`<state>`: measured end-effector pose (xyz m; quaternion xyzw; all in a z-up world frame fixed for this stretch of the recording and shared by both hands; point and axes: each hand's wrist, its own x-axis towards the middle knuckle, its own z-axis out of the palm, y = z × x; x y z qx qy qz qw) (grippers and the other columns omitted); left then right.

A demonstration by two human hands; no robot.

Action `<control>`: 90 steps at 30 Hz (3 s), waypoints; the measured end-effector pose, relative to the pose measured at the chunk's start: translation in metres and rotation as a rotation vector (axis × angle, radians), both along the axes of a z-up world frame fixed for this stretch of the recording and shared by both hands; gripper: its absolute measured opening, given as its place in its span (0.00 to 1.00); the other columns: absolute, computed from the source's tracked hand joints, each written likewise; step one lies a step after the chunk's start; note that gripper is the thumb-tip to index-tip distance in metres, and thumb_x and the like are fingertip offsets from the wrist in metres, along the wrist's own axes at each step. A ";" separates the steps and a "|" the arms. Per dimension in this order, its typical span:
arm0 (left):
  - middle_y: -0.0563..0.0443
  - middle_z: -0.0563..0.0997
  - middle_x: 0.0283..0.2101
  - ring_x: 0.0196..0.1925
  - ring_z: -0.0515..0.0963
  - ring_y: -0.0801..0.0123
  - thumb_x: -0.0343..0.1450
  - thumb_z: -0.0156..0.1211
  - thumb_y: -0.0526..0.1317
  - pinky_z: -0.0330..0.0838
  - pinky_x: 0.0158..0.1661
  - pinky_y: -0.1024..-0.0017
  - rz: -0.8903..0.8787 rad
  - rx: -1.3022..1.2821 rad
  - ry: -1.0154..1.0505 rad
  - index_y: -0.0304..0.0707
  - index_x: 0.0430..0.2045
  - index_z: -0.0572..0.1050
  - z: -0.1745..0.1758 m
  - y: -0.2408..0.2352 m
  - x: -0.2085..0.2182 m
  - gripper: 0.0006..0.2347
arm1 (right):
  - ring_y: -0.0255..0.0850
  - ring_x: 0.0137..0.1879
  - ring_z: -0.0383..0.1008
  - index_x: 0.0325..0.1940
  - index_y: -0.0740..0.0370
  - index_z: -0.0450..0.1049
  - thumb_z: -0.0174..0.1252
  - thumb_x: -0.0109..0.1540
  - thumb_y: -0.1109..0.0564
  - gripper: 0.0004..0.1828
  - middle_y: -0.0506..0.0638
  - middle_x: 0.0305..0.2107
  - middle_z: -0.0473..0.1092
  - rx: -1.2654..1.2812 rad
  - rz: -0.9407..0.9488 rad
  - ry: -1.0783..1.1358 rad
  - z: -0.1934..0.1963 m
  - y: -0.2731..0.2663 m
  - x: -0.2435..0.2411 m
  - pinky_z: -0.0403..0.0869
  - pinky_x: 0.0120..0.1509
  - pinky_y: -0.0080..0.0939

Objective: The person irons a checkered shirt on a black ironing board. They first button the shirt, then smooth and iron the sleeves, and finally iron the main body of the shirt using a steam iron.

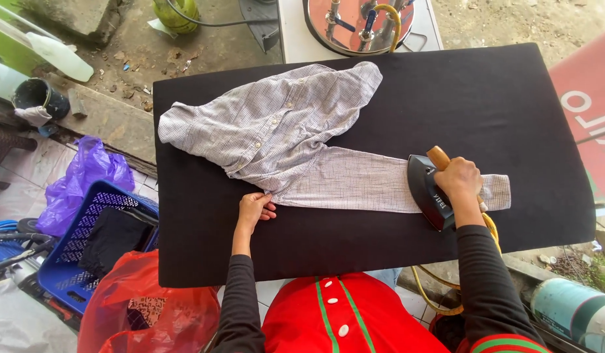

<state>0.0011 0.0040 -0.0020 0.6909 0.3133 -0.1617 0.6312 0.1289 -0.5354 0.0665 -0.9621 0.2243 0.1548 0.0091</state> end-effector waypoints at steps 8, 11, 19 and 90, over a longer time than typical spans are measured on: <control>0.33 0.88 0.28 0.23 0.89 0.56 0.75 0.65 0.41 0.85 0.24 0.70 -0.006 0.010 0.009 0.31 0.30 0.86 0.000 0.000 0.005 0.10 | 0.63 0.58 0.85 0.58 0.60 0.88 0.60 0.60 0.53 0.24 0.64 0.47 0.86 0.018 -0.044 -0.005 0.019 0.013 0.002 0.81 0.63 0.60; 0.32 0.88 0.28 0.23 0.89 0.55 0.75 0.65 0.40 0.85 0.24 0.70 0.005 0.024 0.022 0.30 0.31 0.86 0.002 0.000 0.004 0.10 | 0.62 0.57 0.85 0.59 0.63 0.87 0.60 0.61 0.55 0.24 0.63 0.46 0.85 0.016 -0.116 -0.009 0.018 0.023 0.005 0.81 0.61 0.60; 0.31 0.88 0.29 0.23 0.90 0.54 0.75 0.65 0.40 0.85 0.24 0.69 -0.015 0.027 0.039 0.30 0.33 0.86 -0.008 0.005 0.008 0.10 | 0.61 0.63 0.84 0.60 0.62 0.87 0.59 0.62 0.55 0.24 0.62 0.51 0.85 0.049 -0.057 0.078 0.067 0.027 -0.028 0.79 0.67 0.60; 0.45 0.74 0.73 0.75 0.70 0.55 0.80 0.48 0.46 0.61 0.75 0.57 0.955 -0.902 -0.244 0.39 0.73 0.68 0.064 -0.021 -0.136 0.24 | 0.27 0.16 0.51 0.25 0.46 0.60 0.65 0.63 0.59 0.21 0.37 0.17 0.54 1.748 -1.104 -0.062 -0.152 0.203 0.102 0.54 0.16 0.27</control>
